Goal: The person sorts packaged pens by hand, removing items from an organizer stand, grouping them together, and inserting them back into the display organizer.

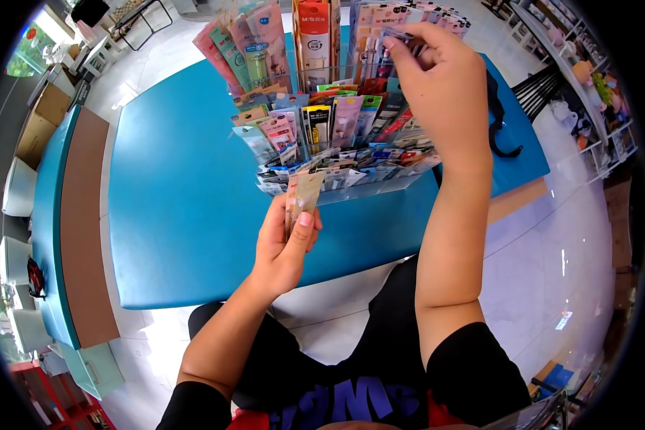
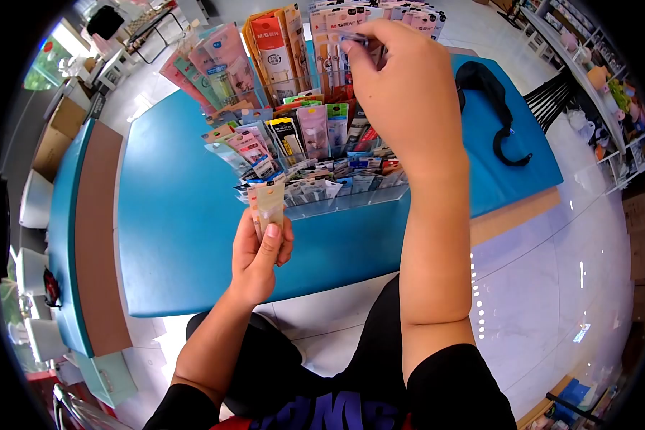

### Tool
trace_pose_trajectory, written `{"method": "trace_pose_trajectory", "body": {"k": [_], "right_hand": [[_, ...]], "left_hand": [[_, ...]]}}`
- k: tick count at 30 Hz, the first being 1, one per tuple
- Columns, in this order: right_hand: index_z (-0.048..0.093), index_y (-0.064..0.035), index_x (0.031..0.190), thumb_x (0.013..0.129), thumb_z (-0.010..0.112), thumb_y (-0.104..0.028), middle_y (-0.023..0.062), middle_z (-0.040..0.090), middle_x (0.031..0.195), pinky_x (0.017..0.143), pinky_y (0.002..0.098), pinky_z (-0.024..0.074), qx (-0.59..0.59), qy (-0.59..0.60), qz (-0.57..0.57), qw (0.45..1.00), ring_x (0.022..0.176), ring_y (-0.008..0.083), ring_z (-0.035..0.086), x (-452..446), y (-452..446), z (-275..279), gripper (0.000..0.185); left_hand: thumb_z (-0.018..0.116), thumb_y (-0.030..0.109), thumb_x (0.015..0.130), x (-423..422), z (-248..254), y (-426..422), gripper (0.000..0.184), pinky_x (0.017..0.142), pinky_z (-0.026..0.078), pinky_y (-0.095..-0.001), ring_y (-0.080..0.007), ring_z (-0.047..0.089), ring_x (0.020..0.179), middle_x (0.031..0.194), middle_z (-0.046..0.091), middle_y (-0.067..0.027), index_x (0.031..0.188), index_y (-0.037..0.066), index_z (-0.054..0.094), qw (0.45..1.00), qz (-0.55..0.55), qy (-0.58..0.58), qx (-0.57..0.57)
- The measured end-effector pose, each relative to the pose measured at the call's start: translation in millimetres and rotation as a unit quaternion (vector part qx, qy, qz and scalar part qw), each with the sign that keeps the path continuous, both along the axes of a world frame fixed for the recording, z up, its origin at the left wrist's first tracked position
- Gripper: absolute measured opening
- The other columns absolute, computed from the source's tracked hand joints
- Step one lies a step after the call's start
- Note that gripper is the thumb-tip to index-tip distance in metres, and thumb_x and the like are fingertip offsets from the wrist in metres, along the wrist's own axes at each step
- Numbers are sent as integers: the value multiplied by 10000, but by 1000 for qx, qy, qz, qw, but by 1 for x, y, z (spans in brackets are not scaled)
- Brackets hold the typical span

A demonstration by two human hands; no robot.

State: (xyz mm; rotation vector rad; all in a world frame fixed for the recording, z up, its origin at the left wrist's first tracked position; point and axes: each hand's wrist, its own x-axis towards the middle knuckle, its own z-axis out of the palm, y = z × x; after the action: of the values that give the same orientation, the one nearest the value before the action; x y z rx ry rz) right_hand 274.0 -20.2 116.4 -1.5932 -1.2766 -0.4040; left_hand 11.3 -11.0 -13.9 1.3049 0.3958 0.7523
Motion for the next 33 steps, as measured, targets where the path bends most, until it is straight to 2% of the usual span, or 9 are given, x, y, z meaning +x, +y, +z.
{"method": "trace_pose_trajectory", "body": {"k": [4,8,10,13,16,22,25,29,33], "right_hand": [[756,-22,1024,902,771,-179,118,707,761,605,354,494,-35,14,-14,999,606,216,625,-4,-6,6,199],[754,-28,913,887,779,-217,107,697,741,606,361,496,61,-8,-36,997,609,245,635,-16,-2,12,193],[739,-30,868,882,775,-240,104,693,734,612,375,501,-51,110,70,990,621,269,649,-40,-18,19,214],[704,-4,908,884,808,-214,42,629,708,566,282,442,-331,69,235,911,609,107,558,-60,-30,17,236],[704,-5,911,892,738,-259,140,686,739,618,401,506,-389,76,326,858,648,266,672,-73,-26,7,257],[674,22,916,916,719,-168,138,690,768,611,369,499,-262,146,349,888,615,220,627,-76,-23,0,196],[676,5,1000,972,711,-100,41,696,821,591,253,484,-160,241,378,880,672,97,612,-72,-18,-7,115],[643,-2,1179,1038,631,-117,97,744,970,641,266,552,-39,358,362,860,807,151,729,-37,-30,15,182],[600,5,1224,1067,585,-117,162,749,1041,697,327,586,183,286,297,893,898,244,760,16,-35,18,199]], "left_hand": [[491,197,1118,-3,4,-2,274,606,403,-248,-88,475,713,1010,582,-53,1346,48,467,1000,-15,0,-26],[491,212,1117,-4,8,-1,276,587,444,-263,-110,530,698,1027,605,-71,1339,52,462,998,-17,-14,-55],[488,221,1117,-2,11,-1,287,601,496,-290,-142,587,705,1045,621,-90,1344,50,452,997,-7,-30,-64],[488,235,1116,2,13,-2,318,656,581,-347,-206,678,747,1086,646,-121,1364,46,427,997,24,-51,-45],[519,250,1107,3,11,-3,357,733,639,-406,-271,750,849,1155,681,-159,1376,48,399,996,64,-57,-32],[515,250,1110,6,20,-7,369,763,643,-404,-282,757,884,1179,696,-196,1386,37,392,992,85,-77,-49],[488,259,1119,5,17,-7,359,753,646,-406,-287,759,870,1186,697,-206,1384,40,384,994,76,-71,-35],[436,315,1132,6,11,-8,362,613,601,-372,-266,722,741,1138,680,-181,1395,72,384,996,68,-63,17],[392,318,1145,2,4,-3,332,534,500,-309,-181,589,620,1027,631,-140,1386,90,412,997,33,-70,16]]}}
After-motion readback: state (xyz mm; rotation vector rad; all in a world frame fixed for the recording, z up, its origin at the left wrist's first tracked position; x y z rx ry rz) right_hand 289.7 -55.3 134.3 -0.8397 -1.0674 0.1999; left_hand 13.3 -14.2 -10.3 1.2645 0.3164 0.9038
